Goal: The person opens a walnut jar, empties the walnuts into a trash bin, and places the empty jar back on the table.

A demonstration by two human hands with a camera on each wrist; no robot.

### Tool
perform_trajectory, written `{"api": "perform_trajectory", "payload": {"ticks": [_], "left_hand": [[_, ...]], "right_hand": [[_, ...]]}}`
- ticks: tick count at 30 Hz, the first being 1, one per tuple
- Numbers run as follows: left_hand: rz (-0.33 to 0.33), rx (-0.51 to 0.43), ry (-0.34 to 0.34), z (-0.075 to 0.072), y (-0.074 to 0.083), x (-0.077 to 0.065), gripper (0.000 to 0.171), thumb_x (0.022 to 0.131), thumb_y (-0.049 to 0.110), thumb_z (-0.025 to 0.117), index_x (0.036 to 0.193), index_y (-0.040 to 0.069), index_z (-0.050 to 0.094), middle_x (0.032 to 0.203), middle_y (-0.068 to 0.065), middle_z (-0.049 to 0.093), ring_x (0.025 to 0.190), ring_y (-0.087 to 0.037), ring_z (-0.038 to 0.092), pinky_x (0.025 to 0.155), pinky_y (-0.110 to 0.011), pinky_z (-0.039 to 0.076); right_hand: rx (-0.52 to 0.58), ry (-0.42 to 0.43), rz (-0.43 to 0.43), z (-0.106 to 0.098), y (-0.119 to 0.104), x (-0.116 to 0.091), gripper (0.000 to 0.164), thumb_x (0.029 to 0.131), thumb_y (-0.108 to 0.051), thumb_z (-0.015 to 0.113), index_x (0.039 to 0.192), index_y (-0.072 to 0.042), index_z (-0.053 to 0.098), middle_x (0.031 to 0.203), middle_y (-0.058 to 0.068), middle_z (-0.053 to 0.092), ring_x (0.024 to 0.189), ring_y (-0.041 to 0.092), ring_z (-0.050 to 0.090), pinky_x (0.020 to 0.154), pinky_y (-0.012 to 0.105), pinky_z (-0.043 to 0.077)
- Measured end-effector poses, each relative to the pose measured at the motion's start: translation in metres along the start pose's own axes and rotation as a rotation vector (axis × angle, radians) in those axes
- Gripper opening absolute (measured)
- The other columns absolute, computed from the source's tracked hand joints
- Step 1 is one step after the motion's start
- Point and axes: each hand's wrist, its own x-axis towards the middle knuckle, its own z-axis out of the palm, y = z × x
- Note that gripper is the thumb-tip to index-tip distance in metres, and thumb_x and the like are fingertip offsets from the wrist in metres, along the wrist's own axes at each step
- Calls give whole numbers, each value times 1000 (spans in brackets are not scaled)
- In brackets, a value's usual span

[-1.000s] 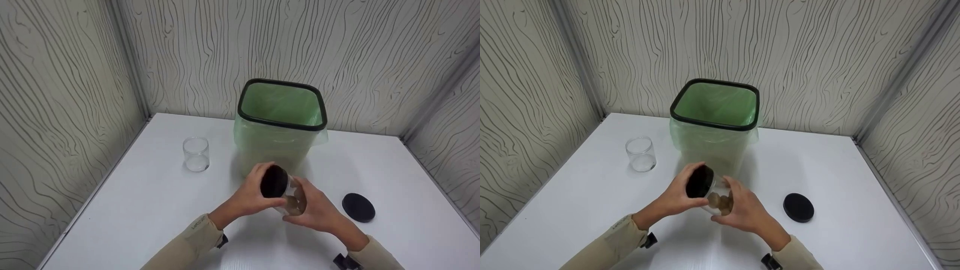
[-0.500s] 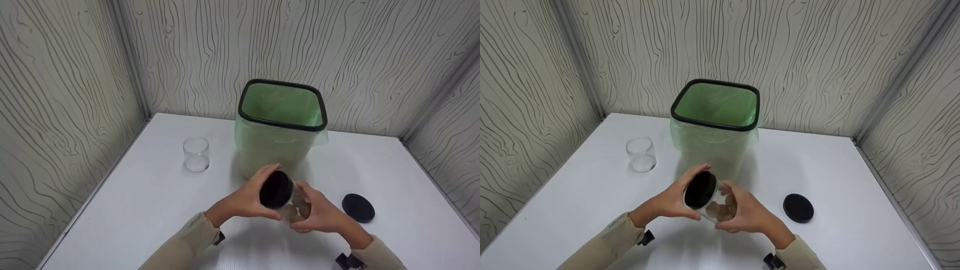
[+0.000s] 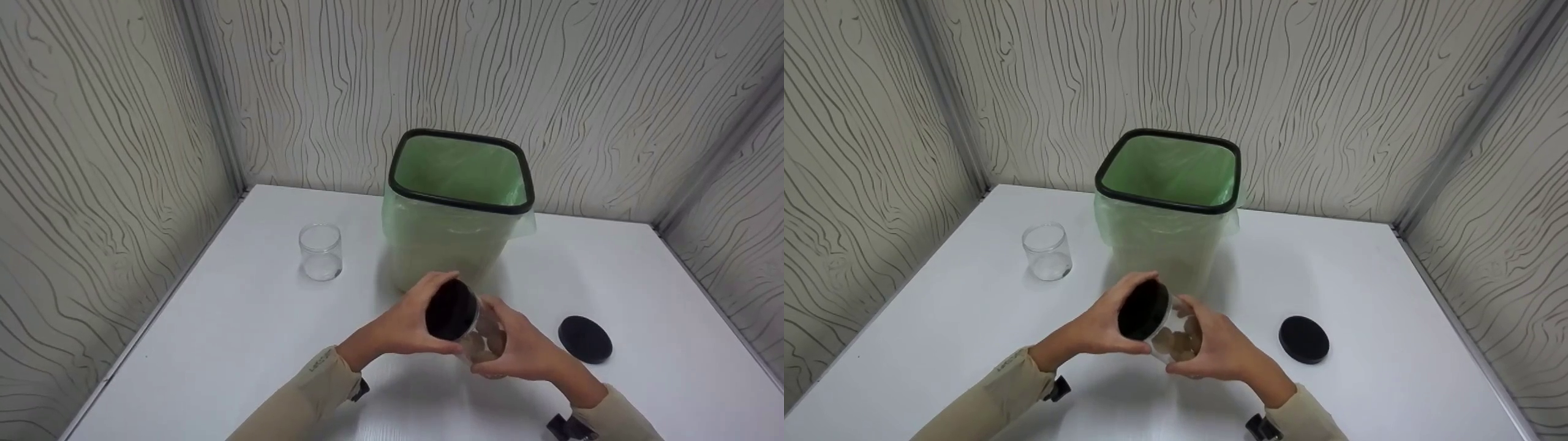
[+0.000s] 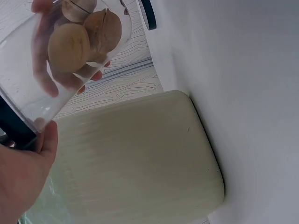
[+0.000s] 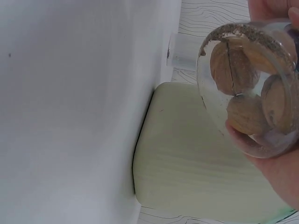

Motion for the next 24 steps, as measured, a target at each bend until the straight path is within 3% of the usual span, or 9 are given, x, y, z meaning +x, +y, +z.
{"api": "perform_trajectory", "payload": {"ticks": [9, 15, 24], "left_hand": [[-110, 15, 73, 5, 4, 2, 96, 72, 42, 81, 147, 16, 27, 139, 0, 36, 117, -11, 42, 96, -29, 42], [-146, 9, 122, 7, 5, 4, 96, 71, 37, 82, 146, 11, 29, 136, 0, 38, 115, -12, 43, 95, -30, 43], [-171, -8, 159, 8, 4, 6, 95, 72, 36, 82, 146, 11, 28, 138, -1, 37, 117, -13, 41, 96, -33, 42]], "right_hand": [[-102, 105, -18, 3, -1, 0, 93, 64, -31, 88, 140, -14, 38, 115, -2, 55, 84, 15, 53, 68, 25, 45], [-188, 154, -42, 5, -2, 2, 93, 64, -34, 88, 139, -14, 38, 99, -3, 54, 77, 11, 49, 62, 22, 44], [-212, 168, -8, 4, -1, 2, 93, 64, -34, 88, 139, -17, 37, 106, -6, 54, 80, 12, 51, 67, 25, 46]]}}
